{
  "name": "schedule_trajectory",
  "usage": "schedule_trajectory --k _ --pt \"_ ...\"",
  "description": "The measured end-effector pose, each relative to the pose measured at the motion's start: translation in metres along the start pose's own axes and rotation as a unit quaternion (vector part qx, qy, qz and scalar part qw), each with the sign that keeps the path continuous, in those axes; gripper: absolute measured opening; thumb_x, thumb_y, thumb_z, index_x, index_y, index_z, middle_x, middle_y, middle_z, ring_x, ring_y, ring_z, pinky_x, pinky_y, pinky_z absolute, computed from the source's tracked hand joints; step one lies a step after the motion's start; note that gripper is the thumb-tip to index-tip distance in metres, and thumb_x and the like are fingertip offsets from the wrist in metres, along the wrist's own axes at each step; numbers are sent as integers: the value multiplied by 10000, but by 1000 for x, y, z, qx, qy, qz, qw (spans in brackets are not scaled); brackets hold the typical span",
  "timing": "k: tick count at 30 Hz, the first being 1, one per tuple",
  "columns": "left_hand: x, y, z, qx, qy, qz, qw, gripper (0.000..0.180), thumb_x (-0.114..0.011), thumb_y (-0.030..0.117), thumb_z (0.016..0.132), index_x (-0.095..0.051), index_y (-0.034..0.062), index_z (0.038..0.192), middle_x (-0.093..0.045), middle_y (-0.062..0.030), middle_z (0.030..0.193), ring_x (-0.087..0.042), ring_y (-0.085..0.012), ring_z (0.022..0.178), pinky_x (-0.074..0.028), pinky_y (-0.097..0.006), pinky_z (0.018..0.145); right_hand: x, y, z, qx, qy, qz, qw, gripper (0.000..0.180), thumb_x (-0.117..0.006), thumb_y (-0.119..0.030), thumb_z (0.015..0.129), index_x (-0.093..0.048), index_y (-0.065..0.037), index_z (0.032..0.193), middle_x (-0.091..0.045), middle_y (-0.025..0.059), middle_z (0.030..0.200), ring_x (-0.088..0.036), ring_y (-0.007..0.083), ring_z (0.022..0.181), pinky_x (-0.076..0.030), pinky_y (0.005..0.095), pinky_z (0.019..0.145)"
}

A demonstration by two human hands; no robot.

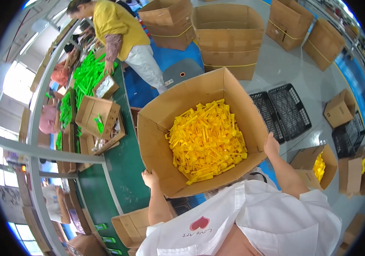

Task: Assembling black plastic components onto yellow frames and organizing boxes at a factory assembly station.

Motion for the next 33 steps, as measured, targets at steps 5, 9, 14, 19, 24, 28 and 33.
schedule_trajectory --k 5,9,14,19,24,28,33 --pt "9 -5 -9 18 11 13 1000 235 -568 209 692 -573 -4 789 -496 -133 823 -518 -298 760 -442 -381 635 2 1 -7 5 28 23 999 209 -437 -178 793 -396 -6 906 -560 200 716 -547 361 677 -429 453 593" --pt "-9 -6 -6 -11 34 -5 999 239 -595 188 672 -592 -16 797 -496 -141 785 -505 -296 731 -426 -379 630 -1 8 -9 -11 32 44 998 177 -449 -185 787 -393 -25 839 -557 187 698 -547 359 666 -427 457 577" --pt "-11 4 -2 -47 -1 -1 999 286 -583 169 709 -580 -45 899 -528 -180 818 -517 -312 764 -429 -373 649 0 10 0 -24 68 90 993 175 -447 -225 791 -413 -54 800 -544 167 604 -537 364 593 -417 467 522" --pt "3 21 0 32 -82 -152 984 325 -543 137 762 -508 -86 995 -546 -227 965 -553 -337 814 -455 -356 672 7 13 4 -26 56 113 992 202 -436 -231 801 -413 -31 796 -547 167 634 -541 345 599 -421 449 521" --pt "-2 39 0 -5 -96 -119 988 318 -549 132 750 -514 -100 964 -563 -233 901 -563 -336 750 -462 -368 624 5 34 21 -20 19 104 994 216 -399 -238 827 -408 -22 823 -548 147 632 -548 323 609 -430 425 534" --pt "16 75 -16 -32 -102 -131 986 299 -553 126 730 -533 -96 929 -576 -226 866 -568 -329 739 -460 -370 623 3 61 39 -16 18 131 991 223 -417 -249 822 -401 -27 821 -548 149 632 -546 330 603 -426 437 528" --pt "48 138 -38 -176 -61 -70 980 252 -537 99 676 -575 -50 876 -601 -182 808 -581 -304 716 -455 -370 618 0 95 77 -7 -8 150 989 240 -430 -270 819 -395 -33 830 -546 162 660 -541 351 643 -418 458 548"
Point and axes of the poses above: each hand's wrist, its own z-axis towards the middle knuckle, its own x-axis out of the back of the hand, y = z × x, the point moved 2 cm from there along z, towards the middle knuckle
